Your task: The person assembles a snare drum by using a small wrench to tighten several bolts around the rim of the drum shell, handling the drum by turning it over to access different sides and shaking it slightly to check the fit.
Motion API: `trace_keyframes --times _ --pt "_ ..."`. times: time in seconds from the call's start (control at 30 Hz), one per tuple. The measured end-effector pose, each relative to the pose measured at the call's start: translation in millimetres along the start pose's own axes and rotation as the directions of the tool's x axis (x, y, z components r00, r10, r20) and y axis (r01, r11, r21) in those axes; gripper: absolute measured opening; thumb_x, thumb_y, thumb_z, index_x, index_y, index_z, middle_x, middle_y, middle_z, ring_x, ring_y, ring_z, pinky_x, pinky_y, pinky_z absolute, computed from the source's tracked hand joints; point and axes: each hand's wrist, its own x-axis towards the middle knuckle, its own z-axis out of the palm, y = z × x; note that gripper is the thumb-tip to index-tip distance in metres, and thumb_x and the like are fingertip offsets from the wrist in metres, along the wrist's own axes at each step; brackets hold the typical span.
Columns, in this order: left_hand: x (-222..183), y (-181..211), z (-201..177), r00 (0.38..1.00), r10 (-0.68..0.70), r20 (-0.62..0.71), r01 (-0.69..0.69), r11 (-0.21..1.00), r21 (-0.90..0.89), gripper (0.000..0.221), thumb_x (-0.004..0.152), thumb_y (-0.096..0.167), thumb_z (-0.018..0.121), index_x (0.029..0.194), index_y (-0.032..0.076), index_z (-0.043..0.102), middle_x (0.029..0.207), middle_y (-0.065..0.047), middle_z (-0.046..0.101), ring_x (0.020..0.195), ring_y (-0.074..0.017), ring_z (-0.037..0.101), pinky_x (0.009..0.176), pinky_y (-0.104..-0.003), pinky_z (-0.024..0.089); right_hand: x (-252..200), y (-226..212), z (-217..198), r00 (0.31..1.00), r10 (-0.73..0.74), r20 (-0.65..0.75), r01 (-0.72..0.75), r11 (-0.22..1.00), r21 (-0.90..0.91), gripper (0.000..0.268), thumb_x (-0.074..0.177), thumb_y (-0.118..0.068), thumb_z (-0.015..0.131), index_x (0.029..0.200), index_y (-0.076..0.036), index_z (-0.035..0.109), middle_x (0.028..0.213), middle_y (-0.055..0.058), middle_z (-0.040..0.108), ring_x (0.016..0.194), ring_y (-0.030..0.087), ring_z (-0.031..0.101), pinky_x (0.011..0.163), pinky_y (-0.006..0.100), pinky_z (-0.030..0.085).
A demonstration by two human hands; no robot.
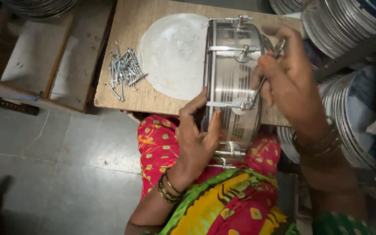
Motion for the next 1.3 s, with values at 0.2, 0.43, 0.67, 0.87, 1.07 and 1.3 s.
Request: trace_keyframes --times 0.2,0.43,0.67,0.87,1.07,1.3 --pt "1 3 -1 0.994 -0.097 0.052 0.102 0.991 -0.091 0.041 0.104 0.0 0.065 0.137 -0.009 0.042 0.143 -0.027 0.06 0.125 -0.0249 0.069 0.105 -0.033 0.059 -18 10 -2 0.926 -0.274 -0.26 0.28 0.96 -0.013 0.04 0.108 -0.002 0.05 0.145 -0.001 0.033 0.107 0.004 0.065 0.061 0.013 0.064 0.047 0.021 0.047" --pt "-4 0 -1 0.992 -0.121 0.038 0.123 0.99 -0.068 0.04 0.102 0.002 0.068 0.132 -0.008 0.044 0.143 -0.028 0.059 0.119 -0.0254 0.07 0.099 -0.033 0.06 -64 20 11 0.836 -0.548 0.028 0.516 0.767 -0.381 0.025 0.106 0.002 0.053 0.122 -0.017 0.055 0.086 0.017 0.07 0.069 0.019 0.07 0.056 0.028 0.056" --pt "-5 -2 0 0.998 -0.055 0.01 0.055 0.998 -0.002 0.035 0.102 0.004 0.068 0.127 -0.005 0.046 0.141 -0.029 0.061 0.123 -0.0298 0.07 0.101 -0.035 0.061 -15 -5 8 0.984 -0.17 -0.046 0.165 0.981 -0.098 0.036 0.105 -0.004 0.045 0.139 -0.005 0.032 0.07 0.004 0.065 0.047 0.007 0.054 0.039 0.019 0.043" --pt "3 0 2 0.995 -0.091 0.033 0.093 0.995 -0.048 0.036 0.103 0.002 0.067 0.13 -0.007 0.045 0.141 -0.03 0.061 0.122 -0.0293 0.07 0.102 -0.034 0.06 7 -10 1 0.995 -0.088 0.05 0.093 0.99 -0.108 0.045 0.115 -0.004 0.052 0.156 -0.003 0.034 0.084 0.01 0.066 0.054 0.012 0.055 0.047 0.02 0.044" --pt "5 3 2 0.996 -0.087 0.027 0.089 0.994 -0.064 0.035 0.103 0.0 0.066 0.13 -0.007 0.045 0.144 -0.029 0.059 0.125 -0.0277 0.069 0.105 -0.033 0.06 -32 17 -6 0.816 -0.557 -0.156 0.515 0.822 -0.244 0.039 0.117 -0.002 0.047 0.151 -0.011 0.03 0.085 0.009 0.064 0.066 0.014 0.065 0.055 0.022 0.052" --pt "2 3 0 0.994 -0.093 0.05 0.097 0.992 -0.081 0.037 0.102 -0.001 0.066 0.131 -0.007 0.043 0.145 -0.031 0.056 0.127 -0.0312 0.067 0.105 -0.034 0.059 -56 31 7 0.741 -0.663 0.108 0.633 0.634 -0.444 0.04 0.109 -0.001 0.049 0.144 -0.013 0.034 0.094 0.017 0.068 0.073 0.022 0.069 0.058 0.029 0.057"
